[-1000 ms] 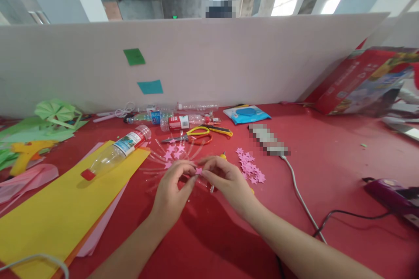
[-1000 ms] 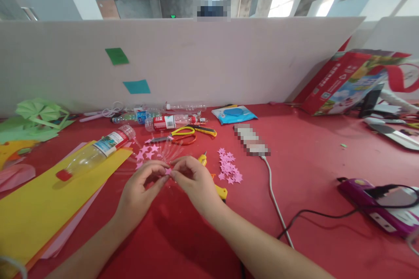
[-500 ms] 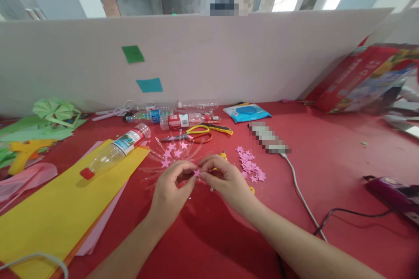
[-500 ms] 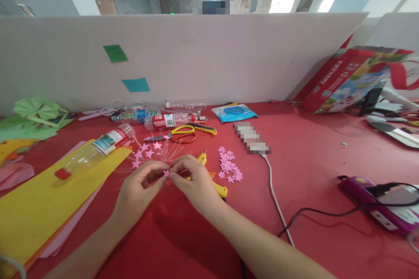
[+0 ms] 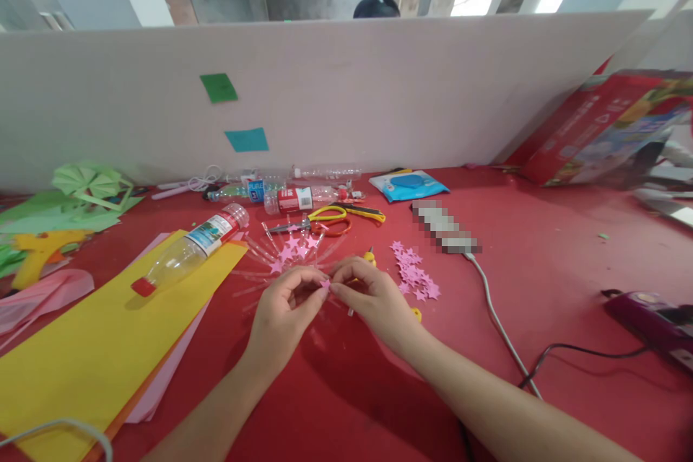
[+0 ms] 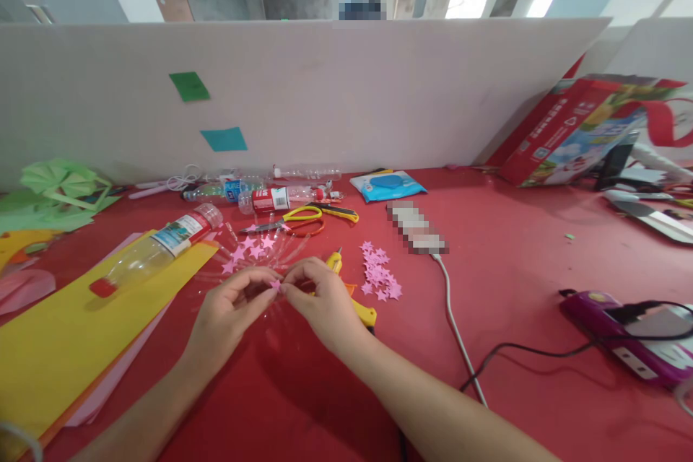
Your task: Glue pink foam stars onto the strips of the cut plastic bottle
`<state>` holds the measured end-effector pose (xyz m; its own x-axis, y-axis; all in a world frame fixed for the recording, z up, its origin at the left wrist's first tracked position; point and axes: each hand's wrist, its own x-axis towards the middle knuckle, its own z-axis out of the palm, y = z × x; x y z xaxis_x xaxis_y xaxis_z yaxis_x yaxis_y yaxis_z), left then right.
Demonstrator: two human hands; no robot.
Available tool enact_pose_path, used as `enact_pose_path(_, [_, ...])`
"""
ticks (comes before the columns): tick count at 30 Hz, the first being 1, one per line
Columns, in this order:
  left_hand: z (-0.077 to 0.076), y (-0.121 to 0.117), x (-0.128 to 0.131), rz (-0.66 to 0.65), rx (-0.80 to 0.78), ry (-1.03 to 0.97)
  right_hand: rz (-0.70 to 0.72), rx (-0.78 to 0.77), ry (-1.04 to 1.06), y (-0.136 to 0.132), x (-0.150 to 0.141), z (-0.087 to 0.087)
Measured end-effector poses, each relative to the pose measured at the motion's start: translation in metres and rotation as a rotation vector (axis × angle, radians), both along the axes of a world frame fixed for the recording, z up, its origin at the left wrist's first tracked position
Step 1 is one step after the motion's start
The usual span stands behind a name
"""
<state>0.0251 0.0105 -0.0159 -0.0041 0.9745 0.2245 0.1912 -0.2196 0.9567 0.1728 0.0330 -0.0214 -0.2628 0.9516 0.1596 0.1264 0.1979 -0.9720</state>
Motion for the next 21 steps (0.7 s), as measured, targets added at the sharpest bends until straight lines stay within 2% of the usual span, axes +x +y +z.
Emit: enact_pose_path(21, [-0.0005, 0.004, -0.0016, -0.012, -0.09, -0.022, 0.001, 0.029, -0.026, -0.0017, -0.0022, 0.0031])
